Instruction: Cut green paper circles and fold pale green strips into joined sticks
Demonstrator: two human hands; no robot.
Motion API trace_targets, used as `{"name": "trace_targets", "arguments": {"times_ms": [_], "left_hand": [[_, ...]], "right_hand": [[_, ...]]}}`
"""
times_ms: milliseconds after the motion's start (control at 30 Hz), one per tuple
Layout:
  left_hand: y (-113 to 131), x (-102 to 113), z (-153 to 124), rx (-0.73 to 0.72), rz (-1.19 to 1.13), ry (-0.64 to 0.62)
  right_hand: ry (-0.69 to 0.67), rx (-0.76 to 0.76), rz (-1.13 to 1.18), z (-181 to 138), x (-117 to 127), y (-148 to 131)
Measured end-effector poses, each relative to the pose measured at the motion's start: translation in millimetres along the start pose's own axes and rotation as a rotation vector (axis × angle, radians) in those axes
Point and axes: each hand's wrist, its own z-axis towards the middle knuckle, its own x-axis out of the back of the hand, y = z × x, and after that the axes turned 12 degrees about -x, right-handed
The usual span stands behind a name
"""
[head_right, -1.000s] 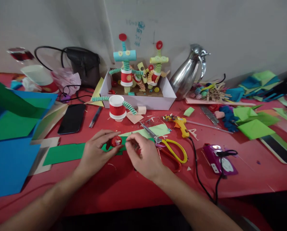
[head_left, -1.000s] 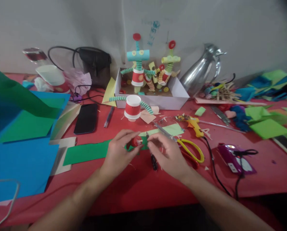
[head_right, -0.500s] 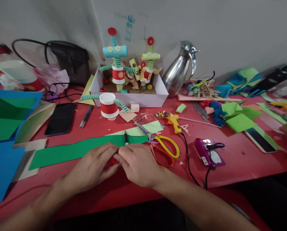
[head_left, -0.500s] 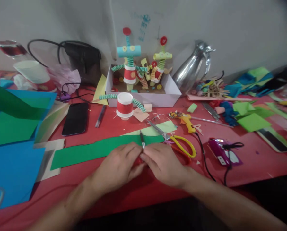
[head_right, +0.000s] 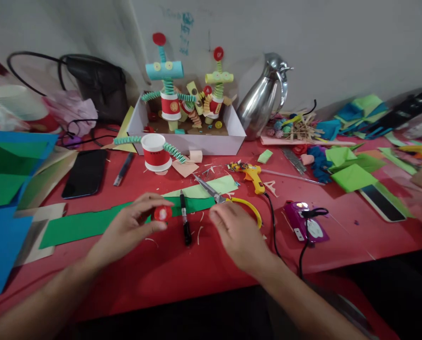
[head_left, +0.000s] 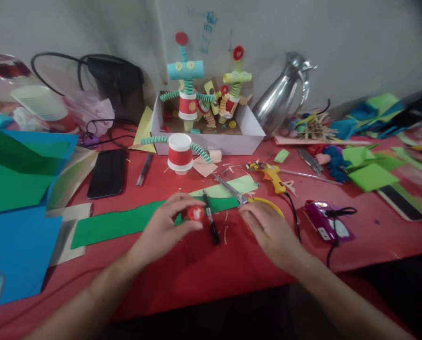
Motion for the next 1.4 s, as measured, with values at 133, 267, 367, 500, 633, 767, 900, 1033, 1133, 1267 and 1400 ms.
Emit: {"name": "trace_targets", "arguments": {"times_ms": [133, 267, 367, 500, 633, 767, 900, 1033, 1133, 1267, 1400], "left_hand": [[-6.3, 0.1, 3.6, 0.254, -0.559, 0.26], [-7.6, -4.0, 6.0, 0.312, -0.888, 0.308], [-9.8, -3.8, 6.5, 0.336, -0.938, 0.366], [-12.6, -0.6, 7.4, 0.403, -0.934, 0.443], [-12.0, 0.1, 8.5, 0.408, -0.959, 0.468], [-11.0, 0.0, 9.3, 0.407, -0.971, 0.491], [-10.9, 1.5, 9.9, 0.404, -0.969, 0.503], [-10.4, 2.0, 9.8, 0.388, -0.958, 0.508], [-10.2, 1.4, 9.5, 0.36, -0.964, 0.508], [-11.3, 1.8, 8.9, 0.338, -0.99, 0.498], [-11.3, 2.9, 8.4, 0.314, -1.012, 0.482]], "right_hand": [[0.022, -0.124, -0.252, -5.2, 12.1, 46.6], [-0.043, -0.013, -0.276, -5.2, 11.4, 64.5], [-0.028, 0.017, -0.249, -0.6, 13.8, 62.9], [0.032, -0.128, -0.178, -3.1, 23.2, 53.9], [0.087, -0.044, -0.196, -18.6, 28.1, 36.1], [0.109, 0.036, -0.192, -25.2, 22.2, 22.2], [0.219, 0.022, -0.209, -20.2, 20.6, 26.4], [0.259, 0.054, -0.139, -26.9, 29.2, 27.0], [0.062, -0.004, 0.031, -41.4, 28.6, 13.6], [-0.319, -0.183, 0.32, -55.9, 16.5, -7.6], [-0.209, -0.153, 0.191, -55.0, 10.5, -14.4]]}}
